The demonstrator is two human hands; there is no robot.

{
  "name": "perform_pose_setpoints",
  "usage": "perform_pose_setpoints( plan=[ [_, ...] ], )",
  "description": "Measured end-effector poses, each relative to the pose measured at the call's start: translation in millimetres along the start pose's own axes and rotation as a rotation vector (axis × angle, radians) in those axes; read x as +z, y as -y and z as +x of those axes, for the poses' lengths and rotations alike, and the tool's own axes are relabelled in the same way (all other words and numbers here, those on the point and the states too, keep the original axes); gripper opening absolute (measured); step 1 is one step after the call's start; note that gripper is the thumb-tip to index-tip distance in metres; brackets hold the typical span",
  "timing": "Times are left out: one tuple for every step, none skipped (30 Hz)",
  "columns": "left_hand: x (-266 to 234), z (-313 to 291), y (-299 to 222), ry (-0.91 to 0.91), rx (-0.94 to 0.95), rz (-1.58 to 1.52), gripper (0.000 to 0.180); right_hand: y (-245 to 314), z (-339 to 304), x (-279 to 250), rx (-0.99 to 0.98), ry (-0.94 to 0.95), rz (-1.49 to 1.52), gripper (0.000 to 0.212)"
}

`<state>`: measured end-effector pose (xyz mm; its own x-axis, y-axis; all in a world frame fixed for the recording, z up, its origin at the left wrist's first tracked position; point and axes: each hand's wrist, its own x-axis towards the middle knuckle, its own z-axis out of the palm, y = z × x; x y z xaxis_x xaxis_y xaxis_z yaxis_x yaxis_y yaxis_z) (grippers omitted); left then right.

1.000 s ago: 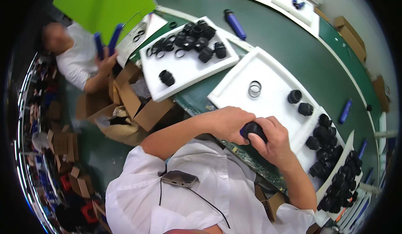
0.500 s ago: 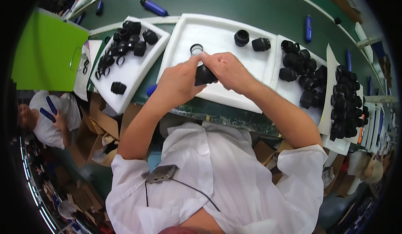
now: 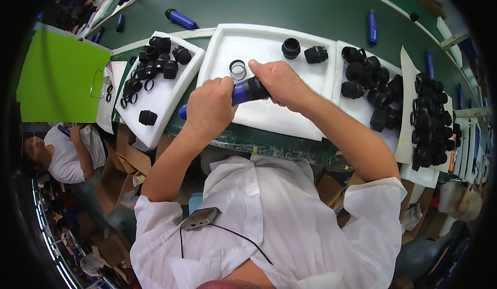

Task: The person assembles electronic connectors and component housings by hand at a factory workstation.

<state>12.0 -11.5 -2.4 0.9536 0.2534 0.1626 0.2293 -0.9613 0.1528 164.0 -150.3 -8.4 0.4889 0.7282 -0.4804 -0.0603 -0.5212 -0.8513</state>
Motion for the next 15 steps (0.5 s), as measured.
perform_pose_setpoints(
  plan=[
    [-7,1,3,0.102,-0.014,-0.103,0.026,-2,-4,1,-0.007,0.004,-0.002,0.043],
    [-15,4,9,0.192,-0.031,-0.201,0.026,-4,-12,5,-0.405,-0.165,-0.171,0.043],
    [-17,6,20,0.45,-0.045,-0.519,0.026,-9,-20,11,-0.806,-0.334,-0.334,0.042],
    [-14,9,24,0.562,0.038,-0.625,0.025,-12,-20,16,-1.226,-0.494,-0.484,0.042],
    [-13,8,14,0.488,0.026,-0.478,0.027,-21,-13,19,-1.178,-0.533,-0.41,0.046],
    [-8,8,3,0.413,0.007,-0.328,0.028,-30,0,17,-1.132,-0.564,-0.332,0.05],
    [1,5,-3,0.292,0.0,-0.223,0.031,-27,-7,8,-0.434,-0.251,-0.153,0.052],
    [8,0,-9,0.187,0.004,-0.126,0.033,-23,-7,2,-0.169,-0.114,0.031,0.055],
    [12,1,-4,0.156,0.076,-0.089,0.037,-20,-10,2,-0.167,-0.105,-0.003,0.048],
    [6,10,3,0.152,0.077,-0.086,0.037,-17,-8,-2,-0.162,-0.1,-0.04,0.041],
    [-5,20,9,0.333,0.063,-0.234,0.035,-15,-12,2,-0.687,-0.347,-0.306,0.034],
    [-18,30,15,0.518,0.052,-0.383,0.033,-13,-16,8,-1.207,-0.589,-0.582,0.029],
    [-30,35,23,0.758,0.04,-0.627,0.037,-9,-25,5,-1.173,-0.453,-0.653,0.029],
    [-22,29,22,0.669,0.022,-0.604,0.037,-9,-18,4,-1.178,-0.493,-0.701,0.032],
    [-15,18,13,0.481,0.013,-0.375,0.033,-7,-16,7,-0.828,-0.36,-0.506,0.037]
  ],
)
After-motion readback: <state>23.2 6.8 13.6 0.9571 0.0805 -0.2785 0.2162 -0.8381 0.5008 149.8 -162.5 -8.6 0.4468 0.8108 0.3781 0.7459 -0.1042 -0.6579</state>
